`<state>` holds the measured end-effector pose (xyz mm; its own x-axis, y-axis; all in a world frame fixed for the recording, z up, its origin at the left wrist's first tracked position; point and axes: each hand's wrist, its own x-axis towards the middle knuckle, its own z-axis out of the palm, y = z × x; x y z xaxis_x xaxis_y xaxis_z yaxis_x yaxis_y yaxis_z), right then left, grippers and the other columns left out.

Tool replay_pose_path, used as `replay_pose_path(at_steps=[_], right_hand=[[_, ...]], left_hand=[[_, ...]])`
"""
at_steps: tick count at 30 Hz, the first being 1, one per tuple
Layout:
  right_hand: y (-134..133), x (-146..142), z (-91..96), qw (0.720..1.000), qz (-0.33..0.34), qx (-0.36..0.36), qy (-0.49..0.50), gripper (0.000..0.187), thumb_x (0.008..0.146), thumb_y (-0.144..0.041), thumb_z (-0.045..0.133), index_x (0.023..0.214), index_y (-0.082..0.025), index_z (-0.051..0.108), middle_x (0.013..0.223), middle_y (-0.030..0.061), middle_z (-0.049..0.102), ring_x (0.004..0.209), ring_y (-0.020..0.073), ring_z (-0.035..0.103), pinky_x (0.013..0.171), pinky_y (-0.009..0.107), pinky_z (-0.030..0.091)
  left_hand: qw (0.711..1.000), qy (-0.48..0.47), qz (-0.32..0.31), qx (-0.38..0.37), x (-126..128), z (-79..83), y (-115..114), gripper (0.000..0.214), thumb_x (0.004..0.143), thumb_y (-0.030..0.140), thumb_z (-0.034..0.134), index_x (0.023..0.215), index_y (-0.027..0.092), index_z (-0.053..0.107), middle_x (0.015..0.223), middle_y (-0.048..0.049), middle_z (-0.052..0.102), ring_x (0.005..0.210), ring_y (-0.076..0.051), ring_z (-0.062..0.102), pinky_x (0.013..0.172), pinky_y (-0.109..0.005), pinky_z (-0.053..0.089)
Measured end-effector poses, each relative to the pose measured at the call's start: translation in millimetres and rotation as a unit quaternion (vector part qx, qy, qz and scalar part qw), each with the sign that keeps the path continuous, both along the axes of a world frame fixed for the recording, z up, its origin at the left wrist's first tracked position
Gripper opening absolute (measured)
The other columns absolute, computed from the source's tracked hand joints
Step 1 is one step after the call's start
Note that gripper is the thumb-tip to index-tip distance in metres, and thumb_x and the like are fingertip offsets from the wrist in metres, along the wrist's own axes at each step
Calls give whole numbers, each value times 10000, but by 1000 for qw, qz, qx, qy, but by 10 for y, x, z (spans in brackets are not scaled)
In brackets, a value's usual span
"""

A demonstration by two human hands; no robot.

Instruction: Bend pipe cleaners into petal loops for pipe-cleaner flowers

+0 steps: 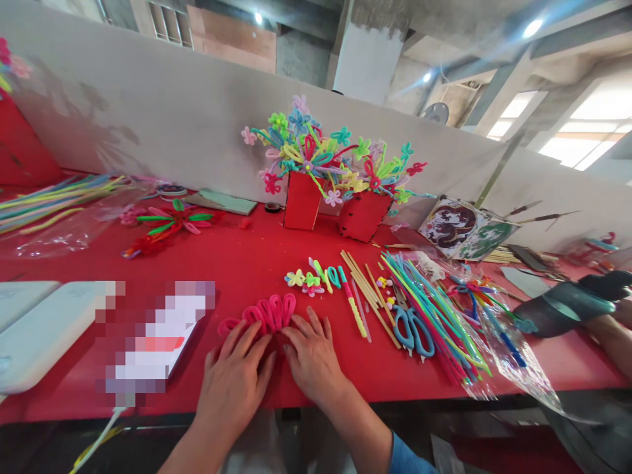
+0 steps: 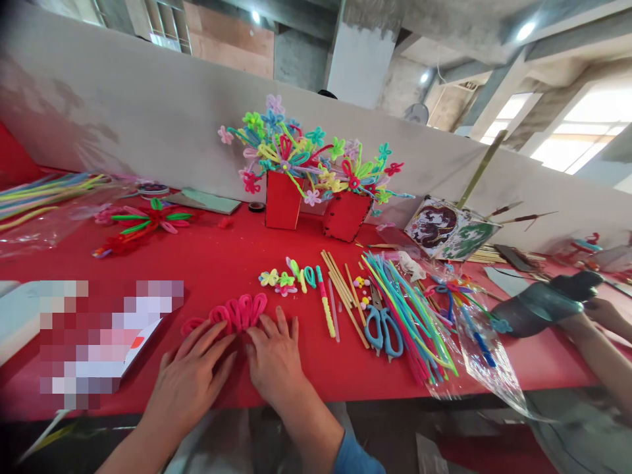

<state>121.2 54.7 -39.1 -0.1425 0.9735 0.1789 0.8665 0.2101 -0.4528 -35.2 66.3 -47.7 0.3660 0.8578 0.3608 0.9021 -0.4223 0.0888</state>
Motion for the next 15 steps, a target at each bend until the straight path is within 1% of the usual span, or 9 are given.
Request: replay_pose_path(at_steps=[3, 6, 8, 12, 15], right_hand=[[6, 5, -18, 1000, -12, 2, 13, 258, 854, -216, 455, 1075, -275, 574, 1297, -1, 497, 1306, 280, 276, 1038, 550, 217], [17, 12, -26, 1000, -19, 4, 23, 265, 847, -218, 465, 1082, -265, 579, 1304, 4, 491, 1310, 270, 274, 1052, 508, 226], [22, 14, -23, 1000, -18, 3, 24, 274, 844, -228, 471, 1095, -262, 576, 1309, 8, 485, 1312, 272, 268, 1055, 499, 225], [25, 9, -11, 1000, -16, -6, 9, 301, 849, -270, 483, 1142, -294, 549, 1313, 4, 480, 1314, 294, 258, 1042, 552, 204], [24, 2, -8, 1000, -4, -13, -9, 332, 851, -290, 489, 1180, -313, 521, 1323, 10, 470, 1313, 311, 251, 1027, 592, 187]], left_hand=[[1000, -12, -11, 12, -46, -12, -3, 276, 836, 308, 440, 949, 223, 677, 1202, -93, 623, 1137, -316, 518, 715, -451, 466], [999, -27, -30, 30, -80, -37, -5, 255, 841, 322, 437, 884, 234, 672, 1149, -81, 652, 1096, -305, 549, 708, -438, 459], [997, -42, -37, 50, -95, -62, -5, 245, 844, 321, 439, 875, 225, 663, 1139, -88, 652, 1088, -301, 551, 704, -421, 457], [990, -75, -42, 113, -125, -108, -16, 255, 834, 305, 458, 937, 180, 655, 1135, -133, 639, 1077, -307, 549, 732, -399, 449], [988, -66, -11, 140, -153, -122, -37, 276, 819, 307, 476, 993, 186, 653, 1118, -135, 645, 1038, -325, 565, 733, -419, 436]])
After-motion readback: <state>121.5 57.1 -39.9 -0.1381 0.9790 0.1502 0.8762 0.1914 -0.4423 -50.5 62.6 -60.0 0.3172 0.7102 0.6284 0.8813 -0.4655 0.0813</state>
